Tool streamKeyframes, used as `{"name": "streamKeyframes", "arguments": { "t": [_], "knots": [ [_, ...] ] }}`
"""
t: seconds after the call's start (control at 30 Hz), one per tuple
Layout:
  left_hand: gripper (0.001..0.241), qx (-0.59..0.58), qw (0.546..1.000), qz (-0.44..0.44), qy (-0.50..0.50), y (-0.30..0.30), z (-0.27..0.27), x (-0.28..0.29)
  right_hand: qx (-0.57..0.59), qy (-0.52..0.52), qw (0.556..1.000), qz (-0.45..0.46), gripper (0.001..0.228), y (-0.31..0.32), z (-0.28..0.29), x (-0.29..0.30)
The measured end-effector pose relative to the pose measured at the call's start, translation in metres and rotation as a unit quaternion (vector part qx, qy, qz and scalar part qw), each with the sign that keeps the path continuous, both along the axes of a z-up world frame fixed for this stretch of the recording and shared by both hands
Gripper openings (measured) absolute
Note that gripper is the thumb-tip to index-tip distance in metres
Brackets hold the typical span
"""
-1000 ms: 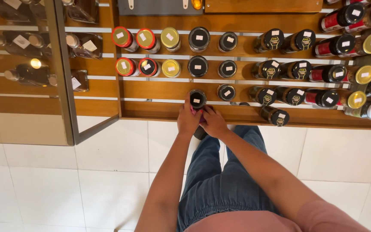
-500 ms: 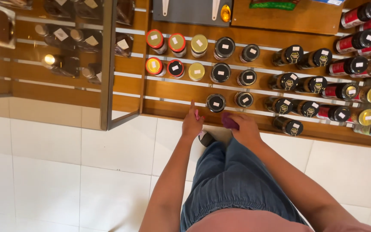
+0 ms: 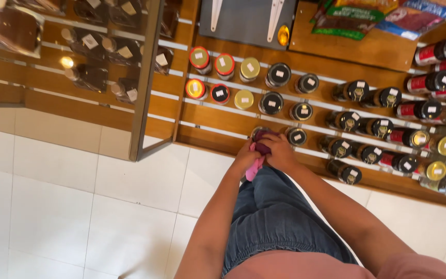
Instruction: Cleaning and wiping down display shelves in a grocery store.
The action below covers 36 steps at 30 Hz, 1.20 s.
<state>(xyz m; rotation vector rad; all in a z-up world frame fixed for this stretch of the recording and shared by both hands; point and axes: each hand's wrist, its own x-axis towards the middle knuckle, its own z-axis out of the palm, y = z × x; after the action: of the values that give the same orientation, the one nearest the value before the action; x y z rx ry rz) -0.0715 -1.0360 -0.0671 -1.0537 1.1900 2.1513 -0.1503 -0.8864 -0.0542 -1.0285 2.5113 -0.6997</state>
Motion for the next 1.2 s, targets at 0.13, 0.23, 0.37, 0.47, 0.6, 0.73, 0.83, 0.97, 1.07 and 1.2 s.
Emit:
{"name": "streamKeyframes", "arguments": {
  "t": [0.13, 0.23, 0.37, 0.47, 0.6, 0.73, 0.83, 0.97, 1.07, 1.2],
  "knots": [
    [0.085, 0.040, 0.998, 0.027, 0.031, -0.002, -0.023, 0.004, -0.044, -0.106, 0.993, -0.037, 0.047, -0.002, 0.000, -0.030],
    [0.081, 0.020, 0.999, 0.033, 0.019, -0.012, -0.024, -0.004, -0.087, 0.007, 0.989, -0.123, 0.047, -0.020, 0.014, -0.057],
    [0.068, 0.017, 0.999, 0.028, 0.021, -0.025, -0.016, -0.009, -0.019, 0.073, 0.994, -0.079, 0.068, -0.032, 0.007, -0.072],
    [0.050, -0.014, 0.999, 0.043, 0.019, -0.041, 0.007, -0.025, 0.036, 0.113, 0.992, -0.034, 0.073, -0.035, -0.004, -0.079],
    [0.028, -0.008, 0.995, 0.089, 0.044, -0.054, 0.017, -0.023, 0.049, 0.107, 0.993, -0.013, 0.062, -0.028, -0.008, -0.084],
    [0.037, -0.020, 0.990, 0.120, 0.067, -0.072, 0.049, -0.029, 0.015, 0.076, 0.997, -0.019, 0.053, -0.030, -0.001, -0.098],
    [0.046, -0.006, 0.981, 0.153, 0.120, -0.098, 0.076, -0.031, -0.005, 0.068, 0.995, -0.078, 0.045, -0.050, 0.032, -0.098],
    [0.042, 0.041, 0.979, 0.179, 0.094, -0.139, 0.127, -0.019, -0.101, 0.046, 0.984, -0.139, 0.047, -0.095, 0.102, -0.080],
    [0.041, 0.083, 0.971, 0.189, 0.119, -0.173, 0.164, 0.005, -0.177, 0.040, 0.973, -0.143, 0.053, -0.138, 0.142, -0.053],
    [0.043, 0.118, 0.960, 0.197, 0.159, -0.228, 0.198, 0.040, -0.225, 0.025, 0.968, -0.110, 0.063, -0.211, 0.182, -0.016]
  ]
}}
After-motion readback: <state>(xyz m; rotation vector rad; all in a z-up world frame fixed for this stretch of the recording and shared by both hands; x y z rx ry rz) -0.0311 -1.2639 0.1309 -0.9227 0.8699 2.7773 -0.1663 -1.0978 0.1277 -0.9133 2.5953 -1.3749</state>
